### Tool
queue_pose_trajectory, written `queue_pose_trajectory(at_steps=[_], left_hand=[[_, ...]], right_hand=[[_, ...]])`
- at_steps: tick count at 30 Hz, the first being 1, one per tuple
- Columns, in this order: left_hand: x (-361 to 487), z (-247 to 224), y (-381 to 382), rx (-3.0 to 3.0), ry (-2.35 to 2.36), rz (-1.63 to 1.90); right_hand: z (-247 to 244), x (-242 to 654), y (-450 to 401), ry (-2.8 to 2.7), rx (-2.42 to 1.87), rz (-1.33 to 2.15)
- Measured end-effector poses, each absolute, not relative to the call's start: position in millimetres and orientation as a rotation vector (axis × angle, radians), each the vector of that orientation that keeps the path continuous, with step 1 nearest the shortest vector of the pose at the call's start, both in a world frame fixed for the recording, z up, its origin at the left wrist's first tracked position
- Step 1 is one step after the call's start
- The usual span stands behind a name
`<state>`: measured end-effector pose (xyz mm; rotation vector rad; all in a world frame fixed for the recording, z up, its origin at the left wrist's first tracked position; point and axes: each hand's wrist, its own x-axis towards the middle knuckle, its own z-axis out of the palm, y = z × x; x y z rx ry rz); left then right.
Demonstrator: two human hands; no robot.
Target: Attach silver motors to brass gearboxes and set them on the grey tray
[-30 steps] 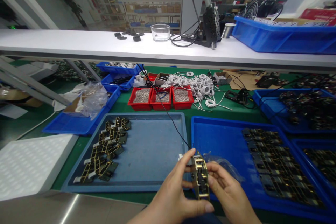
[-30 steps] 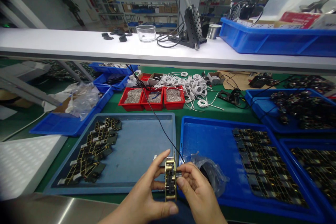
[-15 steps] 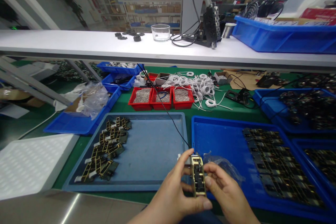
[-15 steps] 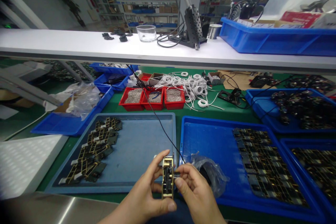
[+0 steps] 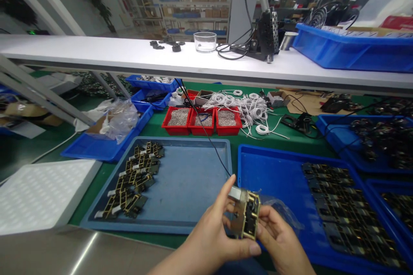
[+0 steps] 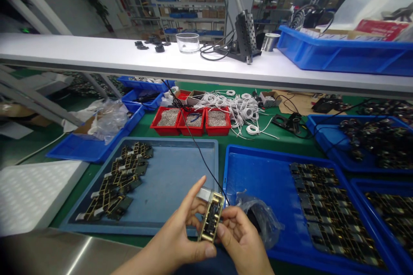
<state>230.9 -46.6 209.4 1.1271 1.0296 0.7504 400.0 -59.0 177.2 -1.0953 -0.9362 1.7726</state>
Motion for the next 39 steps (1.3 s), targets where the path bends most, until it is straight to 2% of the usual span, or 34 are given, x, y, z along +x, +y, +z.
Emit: queue_pose_trajectory(at_steps=[8, 22, 33, 39], left_hand=[[230.4, 217.3, -40.6, 1.282, 0.920, 0.782], [233.8, 217.9, -41.3, 1.425, 1.054, 0.674], [233.4, 216.2, -41.9, 1.474, 1.042, 0.688], [233.3, 216.7, -42.3, 1.448, 1.021, 0.710]], right_hand=[[170.5, 386.5, -63.6, -0.683, -0.948, 1.798], [144.4, 386.0, -67.8, -0.734, -0.904, 1.782], [169.9, 375.9, -70.4, -0.570, -0.997, 1.703], [162.1, 379.9, -71.4, -0.650, -0.985, 1.701]])
